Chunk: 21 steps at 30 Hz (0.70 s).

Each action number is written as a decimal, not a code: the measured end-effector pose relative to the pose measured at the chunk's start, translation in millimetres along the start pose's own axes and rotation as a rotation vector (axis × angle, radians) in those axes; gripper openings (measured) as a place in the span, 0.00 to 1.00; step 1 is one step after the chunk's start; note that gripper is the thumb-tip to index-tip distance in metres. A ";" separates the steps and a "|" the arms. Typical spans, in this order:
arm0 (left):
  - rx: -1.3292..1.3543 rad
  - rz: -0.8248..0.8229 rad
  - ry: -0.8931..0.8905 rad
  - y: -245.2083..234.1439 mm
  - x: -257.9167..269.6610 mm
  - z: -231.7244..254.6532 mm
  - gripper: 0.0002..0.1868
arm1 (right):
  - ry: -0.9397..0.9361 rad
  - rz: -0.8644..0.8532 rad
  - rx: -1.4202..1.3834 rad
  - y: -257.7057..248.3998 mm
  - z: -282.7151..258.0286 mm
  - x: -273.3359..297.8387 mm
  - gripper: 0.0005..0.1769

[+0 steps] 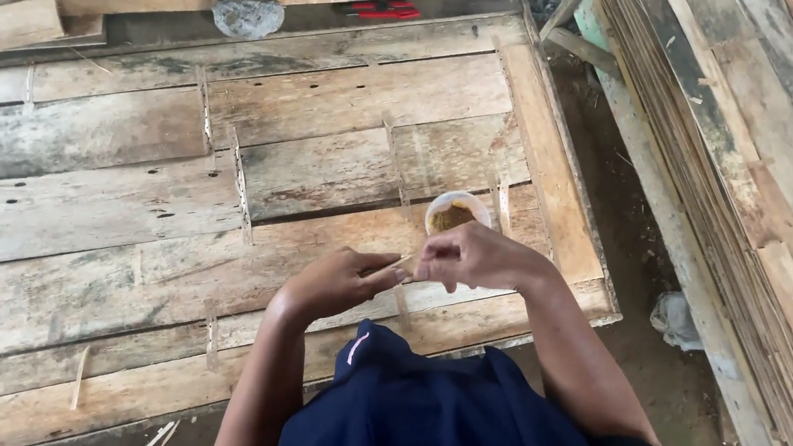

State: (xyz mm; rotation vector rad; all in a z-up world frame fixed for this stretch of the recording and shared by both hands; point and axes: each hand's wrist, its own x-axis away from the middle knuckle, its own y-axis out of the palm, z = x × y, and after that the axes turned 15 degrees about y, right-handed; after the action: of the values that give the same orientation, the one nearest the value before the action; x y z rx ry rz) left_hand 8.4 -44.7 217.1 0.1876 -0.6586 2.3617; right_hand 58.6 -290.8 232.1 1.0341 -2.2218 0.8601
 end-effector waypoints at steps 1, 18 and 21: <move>-0.002 -0.003 0.002 0.2 -1.0 0.7 0.28 | 0.000 0.003 -0.002 1.6 -1.6 1.5 0.26; 0.126 -0.027 0.029 11.4 -13.2 -4.1 0.32 | 0.040 0.008 -0.060 17.2 9.9 -21.7 0.09; 0.226 0.070 0.048 20.8 -25.2 -31.5 0.32 | -0.042 0.045 -0.231 22.3 30.0 -39.2 0.08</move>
State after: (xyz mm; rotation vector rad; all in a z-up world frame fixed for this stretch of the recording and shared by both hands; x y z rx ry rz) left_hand 15.6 -56.7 173.9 0.2086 -0.3790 2.4974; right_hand 56.7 -283.5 178.5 0.9032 -2.3220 0.5872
